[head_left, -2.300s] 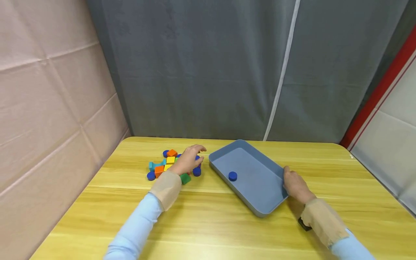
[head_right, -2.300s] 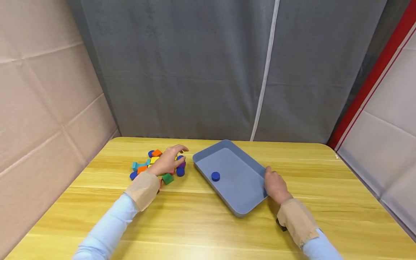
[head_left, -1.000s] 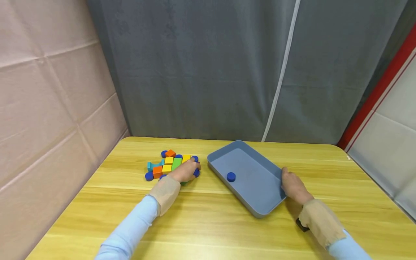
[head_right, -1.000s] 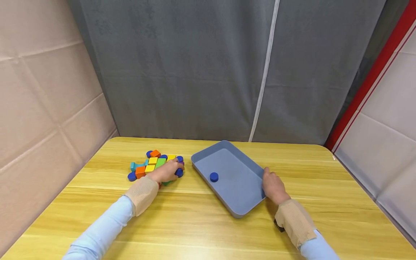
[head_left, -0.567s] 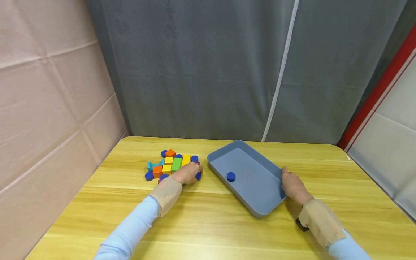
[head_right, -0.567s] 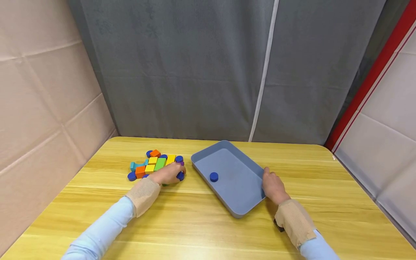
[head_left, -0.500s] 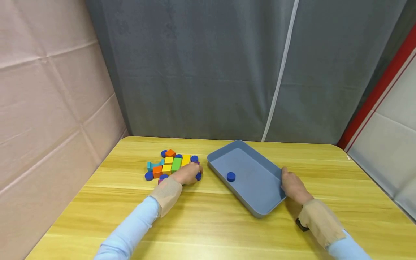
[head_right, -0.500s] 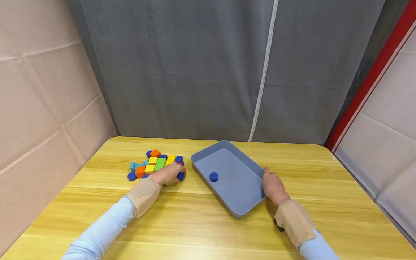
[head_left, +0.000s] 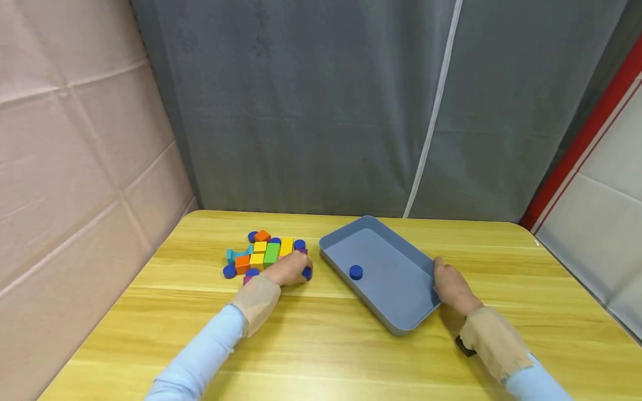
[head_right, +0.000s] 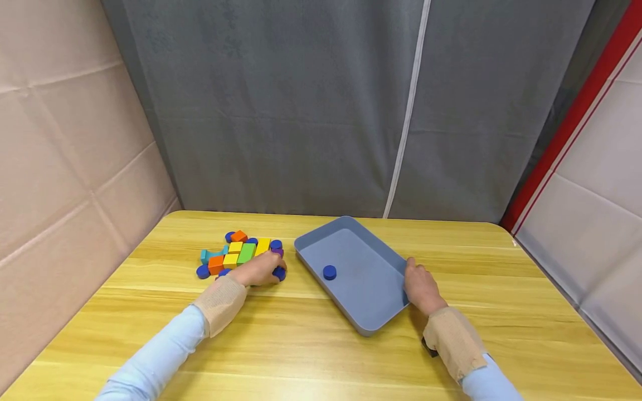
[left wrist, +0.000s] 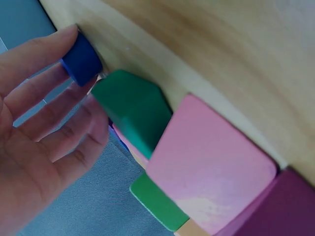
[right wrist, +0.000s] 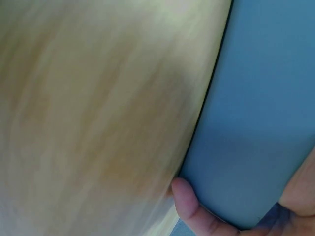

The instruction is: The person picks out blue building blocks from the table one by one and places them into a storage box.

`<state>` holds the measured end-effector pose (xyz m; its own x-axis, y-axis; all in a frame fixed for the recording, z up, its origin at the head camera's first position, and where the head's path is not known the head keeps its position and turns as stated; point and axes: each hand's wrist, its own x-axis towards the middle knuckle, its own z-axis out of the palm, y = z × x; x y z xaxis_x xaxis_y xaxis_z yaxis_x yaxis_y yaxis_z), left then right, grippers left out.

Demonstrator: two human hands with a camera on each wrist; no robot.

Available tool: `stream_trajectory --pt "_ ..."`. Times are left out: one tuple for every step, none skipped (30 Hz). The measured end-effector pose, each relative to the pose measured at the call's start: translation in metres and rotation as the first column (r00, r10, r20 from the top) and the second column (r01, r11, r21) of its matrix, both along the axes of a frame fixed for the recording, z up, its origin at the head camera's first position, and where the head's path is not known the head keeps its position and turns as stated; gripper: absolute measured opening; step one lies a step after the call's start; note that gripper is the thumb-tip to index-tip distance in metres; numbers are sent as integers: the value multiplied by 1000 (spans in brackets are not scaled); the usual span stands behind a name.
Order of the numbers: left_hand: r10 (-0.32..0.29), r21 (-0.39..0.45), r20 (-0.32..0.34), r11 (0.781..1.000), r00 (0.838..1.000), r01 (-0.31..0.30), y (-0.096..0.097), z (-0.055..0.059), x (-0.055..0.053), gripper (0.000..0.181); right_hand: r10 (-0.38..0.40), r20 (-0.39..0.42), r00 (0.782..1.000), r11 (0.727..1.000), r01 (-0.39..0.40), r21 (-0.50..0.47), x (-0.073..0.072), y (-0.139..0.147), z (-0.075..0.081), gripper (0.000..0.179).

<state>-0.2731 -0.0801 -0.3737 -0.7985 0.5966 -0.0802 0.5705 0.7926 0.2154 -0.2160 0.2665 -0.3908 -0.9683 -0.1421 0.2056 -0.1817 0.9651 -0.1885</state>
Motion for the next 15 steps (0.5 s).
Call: stream_trajectory --pt "-5 6 -3 1000 1000 5 0 0 0 15 1 -3 1000 1000 -1 2 0 0 0 29" --pt "-10 10 -6 1000 1000 10 -1 -1 0 15 1 -3 1000 1000 -1 3 0 0 0 29" --pt "-14 14 -9 1000 1000 14 -1 -1 0 15 0 -3 1000 1000 0 3 0 0 0 29" --pt "-14 18 -9 1000 1000 14 -1 -1 0 15 -1 -2 1000 1000 1 4 0 0 -1 29" --pt "-13 23 -11 1000 1000 14 -1 -2 0 15 -3 0 1000 1000 3 5 0 0 -1 29" --pt "-12 25 -12 1000 1000 13 -2 -2 0 16 -4 1 1000 1000 4 7 -1 1 -1 28" --pt "-10 27 -14 1000 1000 11 -2 -2 0 16 -5 2 1000 1000 5 11 -1 0 -1 28" --pt "-9 28 -15 1000 1000 10 -2 -3 0 17 -6 1 1000 1000 6 13 -1 0 -1 28" --pt "-8 34 -17 999 1000 9 -3 -3 0 16 -5 0 1000 1000 5 15 -1 0 -1 28" --pt "-6 41 -20 999 1000 7 -3 -3 0 17 -3 -1 1000 1000 3 18 0 0 -1 29" --pt "-6 46 -25 999 1000 7 -4 -3 0 17 -2 -2 1000 1000 2 19 0 0 -1 29" --pt "-4 47 -27 999 1000 6 -4 -3 0 18 -1 -1 1000 1000 1 18 0 0 -1 29" --pt "-5 51 -27 999 1000 6 -5 -3 0 19 -1 -2 1000 1000 1 18 0 0 0 29" --pt "-5 54 -29 999 1000 7 -5 -3 0 19 0 -2 1000 1000 0 18 0 0 0 30" --pt "-5 59 -29 998 1000 7 -6 -3 0 20 -1 0 1000 1000 1 17 0 0 0 30"
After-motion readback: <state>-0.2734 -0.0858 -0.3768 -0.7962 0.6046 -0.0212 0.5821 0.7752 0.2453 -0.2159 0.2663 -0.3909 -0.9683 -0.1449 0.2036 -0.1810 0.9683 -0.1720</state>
